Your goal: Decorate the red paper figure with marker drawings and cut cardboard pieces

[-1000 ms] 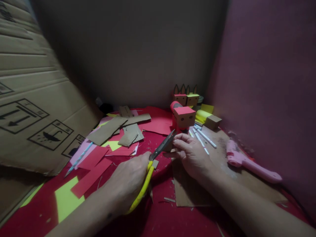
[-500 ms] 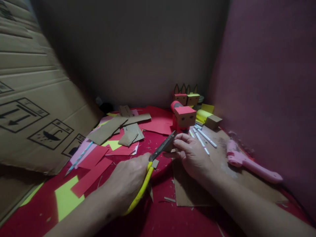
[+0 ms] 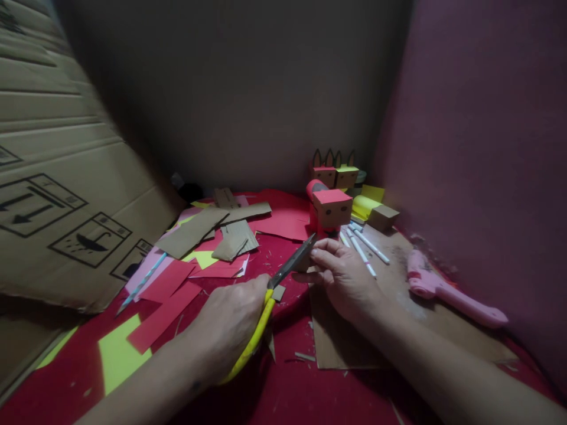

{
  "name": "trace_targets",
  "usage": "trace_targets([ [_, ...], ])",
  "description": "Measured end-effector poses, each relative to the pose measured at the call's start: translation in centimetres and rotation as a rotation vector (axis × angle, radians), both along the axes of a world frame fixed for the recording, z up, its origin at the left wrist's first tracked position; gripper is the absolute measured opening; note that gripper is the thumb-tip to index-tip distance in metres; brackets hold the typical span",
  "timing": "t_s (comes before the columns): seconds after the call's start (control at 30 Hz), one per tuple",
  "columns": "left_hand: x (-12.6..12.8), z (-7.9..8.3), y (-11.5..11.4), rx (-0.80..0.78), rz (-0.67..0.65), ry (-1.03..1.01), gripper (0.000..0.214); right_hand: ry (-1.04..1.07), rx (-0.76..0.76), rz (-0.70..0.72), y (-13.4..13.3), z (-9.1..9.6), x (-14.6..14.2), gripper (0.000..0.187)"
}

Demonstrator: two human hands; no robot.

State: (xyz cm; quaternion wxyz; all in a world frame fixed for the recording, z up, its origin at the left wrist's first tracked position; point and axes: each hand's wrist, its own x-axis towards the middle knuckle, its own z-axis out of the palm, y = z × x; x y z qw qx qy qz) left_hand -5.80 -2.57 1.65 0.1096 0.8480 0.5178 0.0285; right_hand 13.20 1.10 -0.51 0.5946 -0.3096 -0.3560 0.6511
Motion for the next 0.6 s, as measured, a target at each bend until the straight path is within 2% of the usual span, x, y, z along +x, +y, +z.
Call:
trace_targets([
  [0.27, -0.05, -0.27, -0.05, 0.041, 0.012, -0.042, 0.013, 0.024, -0.023, -0.015, -0.29, 0.07, -0.15, 0.016],
  [0.6, -0.13, -0.42, 0.08, 0.046, -0.018, 0.14, 0.018, 0.04, -0.052, -0.023, -0.57, 0.12, -0.35, 0.018],
])
